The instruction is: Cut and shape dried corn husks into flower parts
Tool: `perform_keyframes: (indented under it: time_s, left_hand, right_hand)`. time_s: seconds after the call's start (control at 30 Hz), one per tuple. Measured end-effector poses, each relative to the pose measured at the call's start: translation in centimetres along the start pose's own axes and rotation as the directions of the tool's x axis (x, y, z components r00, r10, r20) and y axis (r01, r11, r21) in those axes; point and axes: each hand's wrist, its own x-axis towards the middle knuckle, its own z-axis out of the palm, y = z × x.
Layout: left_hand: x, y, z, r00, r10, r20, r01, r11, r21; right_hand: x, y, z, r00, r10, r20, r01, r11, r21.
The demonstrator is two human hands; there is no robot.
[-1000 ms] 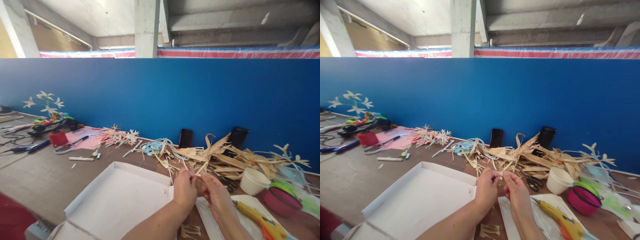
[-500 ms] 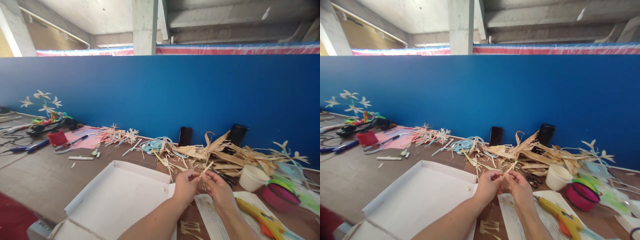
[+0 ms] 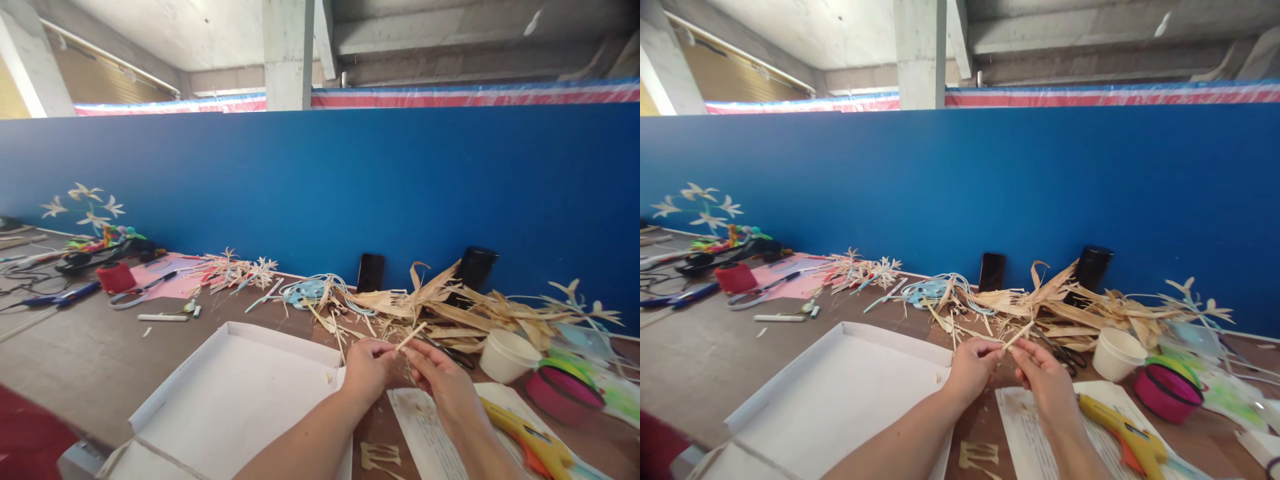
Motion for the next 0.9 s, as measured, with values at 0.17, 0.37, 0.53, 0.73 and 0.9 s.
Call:
perform_keyframes:
  time_s: [0.17, 0.37, 0.53, 0.73, 0.9]
  left_hand:
    - [0.0, 0.3, -0.1, 1.000, -0.014, 0.017, 0.014, 1.000, 0.002]
    - [0.2, 1.1, -0.4, 0.984, -0.150, 0.099, 0.164, 0.975, -0.148]
    - [0.1, 1.8, -0.7, 0.943, -0.212, 0.255, 0.288, 0.906, -0.310]
    - [0.3, 1.1, -0.5, 0.923, -0.247, 0.296, 0.342, 0.879, -0.332]
    - [0.3, 0.6, -0.4, 0.922, -0.239, 0.305, 0.349, 0.854, -0.386]
  right_hand:
    - [0.1, -0.2, -0.5, 0.994, -0.111, 0.006, 0.107, 0.942, -0.317]
    - [-0.2, -0.7, -0.3, 0.985, -0.168, -0.028, 0.146, 0.917, -0.371]
    - [0.0, -0.2, -0.6, 0.993, 0.071, -0.096, -0.068, 0.997, 0.038]
    - [-0.2, -0.5, -0.5, 0.995, 0.084, -0.046, -0.074, 0.978, 0.197]
    - [-0.5, -0.5, 0.2, 0.999, 0.020, -0.050, -0.013, 0.992, 0.129]
